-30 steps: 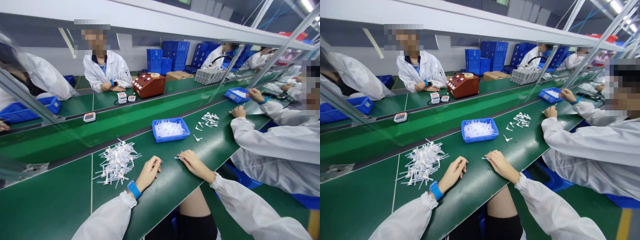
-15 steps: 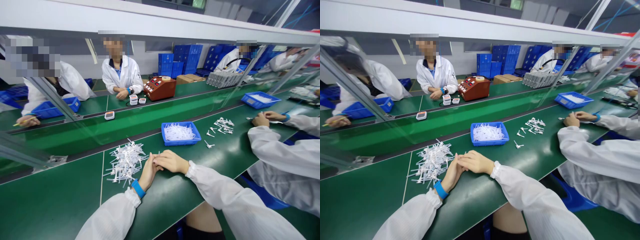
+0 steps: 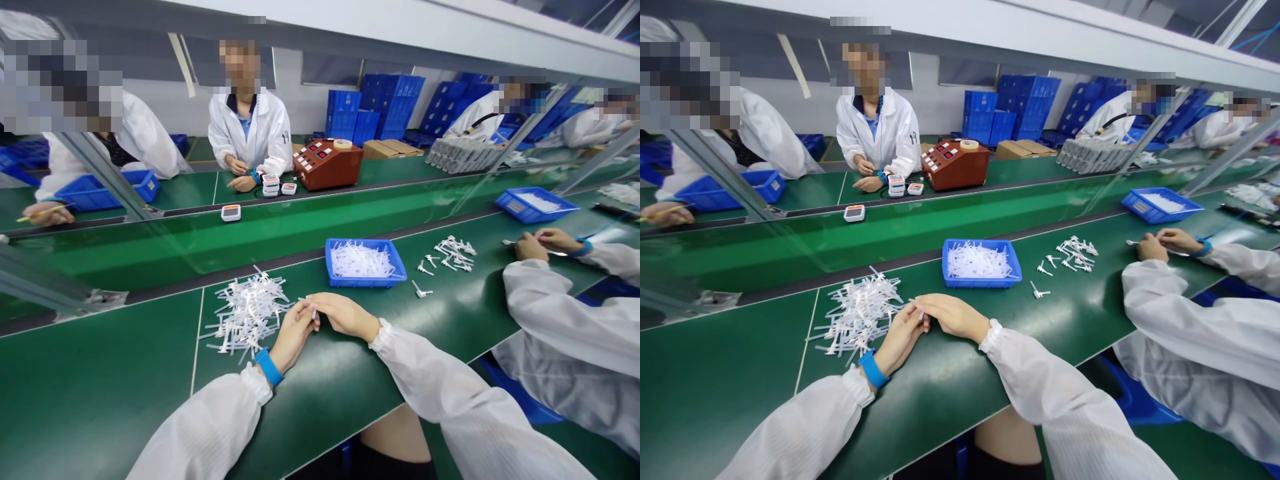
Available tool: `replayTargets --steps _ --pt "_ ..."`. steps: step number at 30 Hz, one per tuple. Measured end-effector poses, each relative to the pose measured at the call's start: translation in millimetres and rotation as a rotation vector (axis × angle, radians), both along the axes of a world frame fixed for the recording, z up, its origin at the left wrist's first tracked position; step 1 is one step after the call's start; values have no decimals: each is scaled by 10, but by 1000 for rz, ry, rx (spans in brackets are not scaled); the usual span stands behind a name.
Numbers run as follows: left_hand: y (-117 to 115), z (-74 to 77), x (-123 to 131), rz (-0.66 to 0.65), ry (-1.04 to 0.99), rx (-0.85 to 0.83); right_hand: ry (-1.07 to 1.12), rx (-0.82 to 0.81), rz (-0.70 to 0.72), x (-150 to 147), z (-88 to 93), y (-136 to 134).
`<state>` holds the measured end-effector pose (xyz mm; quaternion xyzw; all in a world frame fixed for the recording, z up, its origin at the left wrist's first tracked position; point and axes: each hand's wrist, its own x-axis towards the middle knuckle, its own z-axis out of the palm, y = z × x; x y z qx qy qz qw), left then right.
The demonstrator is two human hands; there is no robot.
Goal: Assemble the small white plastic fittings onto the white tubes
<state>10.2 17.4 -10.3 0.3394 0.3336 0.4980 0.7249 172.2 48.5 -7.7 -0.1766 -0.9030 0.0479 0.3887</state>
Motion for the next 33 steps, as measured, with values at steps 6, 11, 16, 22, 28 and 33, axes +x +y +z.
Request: replayTargets --steps 6,11,16,22,28,33 --pt "-7 15 2 -22 -21 -3 -17 6 -6 -24 -9 -36" --pt "-13 3 -10 0 -27 2 -35 123 -42 -43 -24 -89" --pt "-18 -15 -20 37 -16 -23 53 113 -497 217 144 246" --pt "-37 23 -28 31 4 -17 -209 -243 -994 604 353 839" --pt "-46 9 -31 20 -13 4 -257 -247 -961 615 255 939" --pt "-45 -6 -36 8 -11 14 -251 -261 -962 612 271 943"
